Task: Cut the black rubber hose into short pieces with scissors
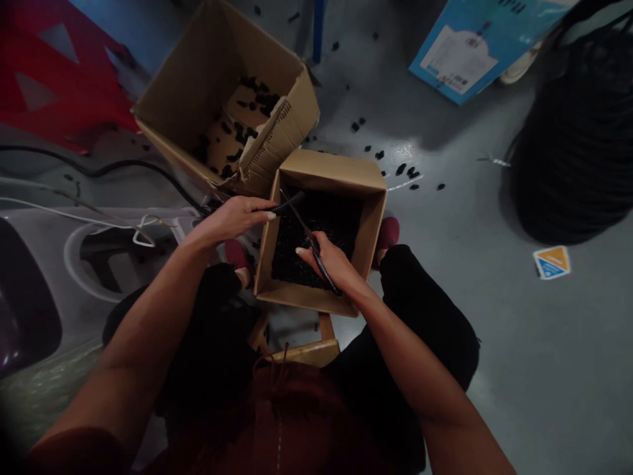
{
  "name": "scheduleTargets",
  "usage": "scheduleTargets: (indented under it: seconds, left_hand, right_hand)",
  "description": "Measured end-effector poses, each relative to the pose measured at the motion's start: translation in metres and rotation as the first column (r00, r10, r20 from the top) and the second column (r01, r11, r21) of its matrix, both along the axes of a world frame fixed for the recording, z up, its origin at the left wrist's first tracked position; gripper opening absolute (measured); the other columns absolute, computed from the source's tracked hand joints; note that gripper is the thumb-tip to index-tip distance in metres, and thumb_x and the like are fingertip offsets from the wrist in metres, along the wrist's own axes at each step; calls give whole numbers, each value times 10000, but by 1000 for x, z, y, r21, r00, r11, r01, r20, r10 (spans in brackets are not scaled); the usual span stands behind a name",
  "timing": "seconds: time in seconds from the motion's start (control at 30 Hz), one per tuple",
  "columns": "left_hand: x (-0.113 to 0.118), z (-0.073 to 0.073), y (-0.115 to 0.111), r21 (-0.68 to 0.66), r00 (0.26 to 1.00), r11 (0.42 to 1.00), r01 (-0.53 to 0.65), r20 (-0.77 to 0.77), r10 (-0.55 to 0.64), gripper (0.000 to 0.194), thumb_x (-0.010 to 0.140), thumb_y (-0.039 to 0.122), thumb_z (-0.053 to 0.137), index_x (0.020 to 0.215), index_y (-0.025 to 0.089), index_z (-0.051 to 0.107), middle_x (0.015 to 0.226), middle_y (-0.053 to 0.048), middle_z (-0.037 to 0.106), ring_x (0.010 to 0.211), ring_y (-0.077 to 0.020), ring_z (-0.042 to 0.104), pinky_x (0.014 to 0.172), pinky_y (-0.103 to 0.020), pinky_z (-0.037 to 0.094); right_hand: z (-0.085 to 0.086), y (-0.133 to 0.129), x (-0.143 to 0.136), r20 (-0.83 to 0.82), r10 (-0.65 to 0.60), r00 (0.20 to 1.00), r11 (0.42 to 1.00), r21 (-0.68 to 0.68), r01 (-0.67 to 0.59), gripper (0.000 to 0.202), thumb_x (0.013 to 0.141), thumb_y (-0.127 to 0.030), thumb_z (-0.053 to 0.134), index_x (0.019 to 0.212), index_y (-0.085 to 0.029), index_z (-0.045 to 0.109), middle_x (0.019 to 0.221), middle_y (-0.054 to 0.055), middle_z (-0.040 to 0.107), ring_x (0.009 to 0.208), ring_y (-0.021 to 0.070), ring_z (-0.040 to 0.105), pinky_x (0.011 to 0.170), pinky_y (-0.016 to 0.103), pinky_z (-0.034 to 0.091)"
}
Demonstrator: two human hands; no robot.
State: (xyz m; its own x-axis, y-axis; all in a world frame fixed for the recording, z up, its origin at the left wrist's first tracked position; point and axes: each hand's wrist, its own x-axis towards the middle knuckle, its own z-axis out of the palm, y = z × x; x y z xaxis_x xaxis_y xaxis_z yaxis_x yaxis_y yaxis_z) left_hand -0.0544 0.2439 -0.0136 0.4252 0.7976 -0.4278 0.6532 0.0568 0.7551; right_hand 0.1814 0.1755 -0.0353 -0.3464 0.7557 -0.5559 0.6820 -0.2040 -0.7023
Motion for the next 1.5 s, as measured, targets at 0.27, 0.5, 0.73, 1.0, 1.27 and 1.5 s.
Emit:
scheduleTargets:
  seconds: [0.27, 0.5, 0.73, 1.0, 1.27, 1.5]
  left_hand:
    - [0, 4, -2, -1, 998, 998, 55, -7, -55, 339, 816, 331, 469, 994, 137, 682, 854, -5, 675, 820, -153, 573, 756, -255, 447]
    - [6, 10, -1, -51, 996, 997, 59, -70, -63, 329, 810, 295, 447, 980, 128, 674, 859, -31, 673, 799, -147, 580, 771, -258, 443]
    - [13, 16, -1, -150, 999, 988, 31, -19, -35, 276, 827, 300, 439, 869, 117, 641, 791, -26, 644, 720, -120, 563, 710, -235, 441]
    - [16, 10, -1, -274, 994, 961, -30, 91, 57, 251, 820, 290, 471, 643, 136, 563, 603, 8, 541, 580, -89, 490, 622, -221, 400]
    - [15, 9, -2, -183, 998, 982, 50, -39, -58, 225, 808, 275, 450, 661, 144, 559, 631, 7, 563, 614, -103, 497, 611, -216, 375]
    - [23, 8, -10, -30, 931, 982, 184, -316, -184, 264, 850, 277, 430, 815, 142, 654, 771, -30, 656, 712, -142, 566, 648, -238, 382]
  right_hand:
    - [2, 1, -2, 27, 22, 999, 1000, -19, -21, 430, 858, -507, 463, 1137, -180, 486, 986, 84, 641, 833, 215, 602, 712, 302, 427]
    - [11, 2, -5, 51, -5, 999, 999, -40, 7, 354, 881, -506, 414, 1030, -204, 523, 857, 43, 644, 734, 184, 579, 648, 264, 396]
    - [7, -2, -6, 138, 53, 989, 998, 16, -55, 328, 883, -502, 414, 994, -214, 525, 746, 34, 619, 650, 187, 571, 573, 250, 347]
    - [5, -4, -5, 193, 88, 977, 991, 81, -105, 348, 892, -517, 398, 1016, -218, 525, 751, 54, 634, 665, 210, 594, 561, 249, 339]
    - [2, -1, -4, 168, 126, 978, 992, -1, -127, 369, 887, -500, 420, 1087, -201, 502, 945, 98, 662, 815, 238, 618, 646, 272, 394]
    - [0, -2, -6, 82, 93, 992, 992, -98, -85, 399, 892, -492, 426, 1143, -188, 492, 1039, 102, 656, 902, 236, 617, 737, 293, 431]
